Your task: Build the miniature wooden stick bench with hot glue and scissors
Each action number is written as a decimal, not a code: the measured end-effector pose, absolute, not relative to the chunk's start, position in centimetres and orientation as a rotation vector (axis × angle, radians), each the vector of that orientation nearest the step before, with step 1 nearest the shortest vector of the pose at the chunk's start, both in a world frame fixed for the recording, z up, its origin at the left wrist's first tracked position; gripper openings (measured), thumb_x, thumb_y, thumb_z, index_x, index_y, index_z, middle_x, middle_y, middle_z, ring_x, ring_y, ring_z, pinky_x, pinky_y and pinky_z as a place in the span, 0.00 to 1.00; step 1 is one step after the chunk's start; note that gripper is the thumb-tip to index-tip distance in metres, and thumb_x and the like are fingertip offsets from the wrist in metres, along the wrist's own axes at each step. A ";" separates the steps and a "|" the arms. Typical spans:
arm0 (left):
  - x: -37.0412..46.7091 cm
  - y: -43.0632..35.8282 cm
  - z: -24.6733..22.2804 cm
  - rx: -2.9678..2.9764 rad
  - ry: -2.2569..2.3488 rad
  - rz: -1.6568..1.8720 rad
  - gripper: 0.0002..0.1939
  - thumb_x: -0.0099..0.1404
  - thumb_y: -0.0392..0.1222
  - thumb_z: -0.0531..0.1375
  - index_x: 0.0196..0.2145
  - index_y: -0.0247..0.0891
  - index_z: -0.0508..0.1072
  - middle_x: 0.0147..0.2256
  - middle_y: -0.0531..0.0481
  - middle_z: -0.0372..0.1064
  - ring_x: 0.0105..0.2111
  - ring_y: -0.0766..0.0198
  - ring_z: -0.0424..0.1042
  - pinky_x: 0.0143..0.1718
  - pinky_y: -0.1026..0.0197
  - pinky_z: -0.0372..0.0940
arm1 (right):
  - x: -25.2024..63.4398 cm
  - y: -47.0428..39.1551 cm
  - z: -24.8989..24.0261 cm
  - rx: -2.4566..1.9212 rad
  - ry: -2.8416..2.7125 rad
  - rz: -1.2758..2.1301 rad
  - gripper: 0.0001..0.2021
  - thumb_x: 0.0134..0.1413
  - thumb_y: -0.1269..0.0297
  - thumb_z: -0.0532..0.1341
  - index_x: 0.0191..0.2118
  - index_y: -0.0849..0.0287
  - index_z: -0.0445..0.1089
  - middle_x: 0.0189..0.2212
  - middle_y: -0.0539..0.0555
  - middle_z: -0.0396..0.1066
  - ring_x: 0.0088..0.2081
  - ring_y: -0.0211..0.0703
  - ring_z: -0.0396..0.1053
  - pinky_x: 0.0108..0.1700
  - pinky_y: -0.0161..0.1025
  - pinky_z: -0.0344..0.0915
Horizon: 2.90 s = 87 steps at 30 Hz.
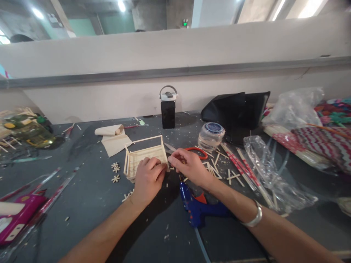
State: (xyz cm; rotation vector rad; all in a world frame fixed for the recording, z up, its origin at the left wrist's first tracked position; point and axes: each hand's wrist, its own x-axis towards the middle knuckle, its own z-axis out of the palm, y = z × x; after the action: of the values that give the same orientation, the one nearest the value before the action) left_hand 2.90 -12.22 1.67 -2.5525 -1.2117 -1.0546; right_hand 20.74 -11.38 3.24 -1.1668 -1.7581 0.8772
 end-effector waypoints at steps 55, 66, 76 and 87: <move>-6.2 -15.3 1.7 -2.335 -1.775 -1.175 0.13 0.65 0.44 0.58 0.25 0.38 0.67 0.23 0.57 0.57 0.21 0.70 0.60 0.25 0.66 0.56 | 20.2 -11.8 3.1 -1.279 -2.021 0.469 0.09 0.58 0.63 0.58 0.27 0.57 0.67 0.22 0.49 0.69 0.25 0.38 0.66 0.30 0.34 0.60; -6.2 -15.3 1.6 -2.338 -1.729 -1.141 0.15 0.67 0.45 0.57 0.24 0.39 0.67 0.22 0.57 0.59 0.19 0.71 0.61 0.23 0.67 0.56 | 20.0 -11.9 2.9 -1.325 -2.053 0.344 0.10 0.58 0.66 0.57 0.26 0.56 0.66 0.20 0.47 0.68 0.22 0.35 0.65 0.26 0.31 0.58; -6.3 -15.2 1.1 -2.337 -1.750 -1.174 0.14 0.67 0.44 0.57 0.24 0.39 0.67 0.22 0.57 0.60 0.21 0.70 0.62 0.24 0.67 0.57 | 19.9 -11.8 2.7 -1.296 -2.079 0.234 0.11 0.58 0.66 0.56 0.24 0.57 0.65 0.19 0.47 0.67 0.21 0.34 0.64 0.27 0.32 0.58; -6.4 -15.3 1.2 -2.340 -1.723 -1.175 0.13 0.66 0.42 0.58 0.24 0.39 0.66 0.22 0.57 0.59 0.21 0.70 0.62 0.24 0.68 0.57 | 19.8 -11.8 2.7 -1.298 -2.072 0.276 0.10 0.57 0.67 0.56 0.24 0.57 0.66 0.19 0.47 0.67 0.21 0.34 0.65 0.27 0.32 0.58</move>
State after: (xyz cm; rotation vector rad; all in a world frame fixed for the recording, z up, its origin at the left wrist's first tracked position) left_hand -6.39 -15.33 1.17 -2.3397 -1.7233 -1.1746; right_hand 19.78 -11.81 2.72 -1.2981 -2.0722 0.2758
